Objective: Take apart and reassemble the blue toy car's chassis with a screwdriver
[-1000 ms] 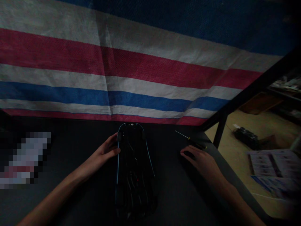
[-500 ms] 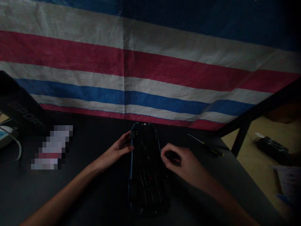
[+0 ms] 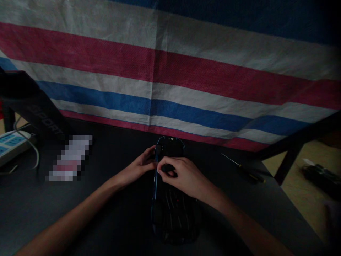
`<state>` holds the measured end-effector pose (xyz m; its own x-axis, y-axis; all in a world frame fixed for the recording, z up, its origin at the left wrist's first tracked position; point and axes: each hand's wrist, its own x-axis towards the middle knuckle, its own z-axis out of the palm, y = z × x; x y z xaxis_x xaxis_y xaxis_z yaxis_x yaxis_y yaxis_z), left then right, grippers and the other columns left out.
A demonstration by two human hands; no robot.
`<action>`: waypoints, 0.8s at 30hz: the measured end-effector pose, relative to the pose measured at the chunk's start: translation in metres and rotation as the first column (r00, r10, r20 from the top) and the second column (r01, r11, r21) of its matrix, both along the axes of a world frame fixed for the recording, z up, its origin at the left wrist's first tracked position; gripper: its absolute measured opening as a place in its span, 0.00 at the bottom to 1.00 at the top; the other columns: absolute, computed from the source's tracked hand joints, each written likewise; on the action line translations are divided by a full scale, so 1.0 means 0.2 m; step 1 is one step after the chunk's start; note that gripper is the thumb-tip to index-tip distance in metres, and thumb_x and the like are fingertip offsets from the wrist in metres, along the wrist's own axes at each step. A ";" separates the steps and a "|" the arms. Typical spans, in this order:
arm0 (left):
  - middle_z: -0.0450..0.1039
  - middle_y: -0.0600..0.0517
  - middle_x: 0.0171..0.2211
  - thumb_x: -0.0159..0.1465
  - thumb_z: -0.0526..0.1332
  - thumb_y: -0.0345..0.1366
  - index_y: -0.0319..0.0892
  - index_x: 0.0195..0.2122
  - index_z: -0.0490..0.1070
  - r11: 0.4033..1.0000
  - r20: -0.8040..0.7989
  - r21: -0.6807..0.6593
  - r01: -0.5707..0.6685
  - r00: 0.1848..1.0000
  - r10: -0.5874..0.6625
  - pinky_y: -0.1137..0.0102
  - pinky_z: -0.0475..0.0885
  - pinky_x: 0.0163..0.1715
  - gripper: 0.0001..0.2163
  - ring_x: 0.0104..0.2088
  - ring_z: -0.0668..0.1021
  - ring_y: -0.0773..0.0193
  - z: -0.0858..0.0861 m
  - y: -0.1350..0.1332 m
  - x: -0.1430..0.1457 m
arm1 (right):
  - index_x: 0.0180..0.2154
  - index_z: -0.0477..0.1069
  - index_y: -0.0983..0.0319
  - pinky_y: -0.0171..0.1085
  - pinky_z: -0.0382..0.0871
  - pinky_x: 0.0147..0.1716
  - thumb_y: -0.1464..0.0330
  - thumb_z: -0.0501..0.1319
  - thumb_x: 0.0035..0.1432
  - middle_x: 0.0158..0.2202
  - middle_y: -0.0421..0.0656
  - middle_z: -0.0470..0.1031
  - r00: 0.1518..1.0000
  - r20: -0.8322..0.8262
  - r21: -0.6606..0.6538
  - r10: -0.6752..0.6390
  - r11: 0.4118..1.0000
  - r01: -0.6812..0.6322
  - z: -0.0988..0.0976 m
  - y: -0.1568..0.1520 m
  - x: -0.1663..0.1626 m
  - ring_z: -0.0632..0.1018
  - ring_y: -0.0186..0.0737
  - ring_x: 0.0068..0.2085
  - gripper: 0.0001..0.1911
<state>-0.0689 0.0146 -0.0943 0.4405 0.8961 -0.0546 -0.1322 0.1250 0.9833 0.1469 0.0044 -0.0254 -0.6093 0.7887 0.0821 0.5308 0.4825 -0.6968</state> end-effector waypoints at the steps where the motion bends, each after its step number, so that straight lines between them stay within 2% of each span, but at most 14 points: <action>1: 0.51 0.41 0.76 0.63 0.70 0.41 0.45 0.72 0.55 1.000 0.002 -0.002 0.004 1.000 -0.004 0.46 0.52 0.73 0.39 0.72 0.62 0.43 0.00 0.00 0.00 | 0.42 0.77 0.57 0.35 0.68 0.33 0.70 0.65 0.64 0.36 0.37 0.80 1.000 0.005 0.006 -0.003 1.000 0.003 0.00 0.00 0.00 0.77 0.32 0.31 0.05; 5: 0.51 0.41 0.76 0.64 0.69 0.40 0.45 0.73 0.55 1.000 0.002 -0.006 -0.006 1.000 0.006 0.47 0.52 0.73 0.37 0.72 0.63 0.44 0.00 -0.01 0.00 | 0.42 0.77 0.57 0.36 0.70 0.35 0.70 0.64 0.65 0.38 0.38 0.81 1.000 0.017 0.016 -0.003 1.000 0.002 0.00 0.00 0.00 0.78 0.33 0.32 0.05; 11: 0.50 0.42 0.76 0.66 0.67 0.39 0.46 0.72 0.56 1.000 -0.005 0.004 -0.011 1.000 0.011 0.47 0.52 0.73 0.35 0.73 0.61 0.45 0.02 -0.02 0.02 | 0.44 0.73 0.56 0.36 0.73 0.38 0.70 0.60 0.68 0.41 0.39 0.79 0.996 -0.082 -0.026 -0.039 0.999 0.037 0.06 -0.02 0.04 0.79 0.35 0.37 0.06; 19: 0.50 0.44 0.76 0.66 0.67 0.39 0.46 0.73 0.55 1.000 -0.036 0.024 -0.007 0.999 0.008 0.50 0.53 0.73 0.36 0.73 0.61 0.46 0.04 -0.02 0.02 | 0.44 0.76 0.56 0.36 0.71 0.38 0.69 0.63 0.68 0.43 0.38 0.80 0.995 0.074 0.012 0.069 0.997 -0.070 0.07 -0.10 0.01 0.78 0.34 0.35 0.04; 22: 0.51 0.44 0.76 0.66 0.67 0.40 0.46 0.74 0.53 1.000 -0.045 0.018 0.003 0.999 -0.002 0.50 0.51 0.74 0.38 0.73 0.61 0.46 0.04 -0.02 0.02 | 0.44 0.76 0.55 0.37 0.71 0.40 0.69 0.62 0.69 0.44 0.39 0.80 0.994 0.077 0.042 0.074 0.996 -0.077 0.08 -0.10 -0.01 0.79 0.36 0.38 0.04; 24: 0.48 0.43 0.76 0.66 0.66 0.42 0.46 0.75 0.50 0.999 -0.077 0.015 0.052 0.996 -0.051 0.50 0.52 0.74 0.39 0.74 0.60 0.46 0.06 -0.02 0.00 | 0.44 0.76 0.55 0.37 0.71 0.41 0.69 0.61 0.70 0.44 0.38 0.81 0.998 0.040 0.036 0.045 0.998 -0.046 0.08 -0.10 0.01 0.80 0.36 0.39 0.05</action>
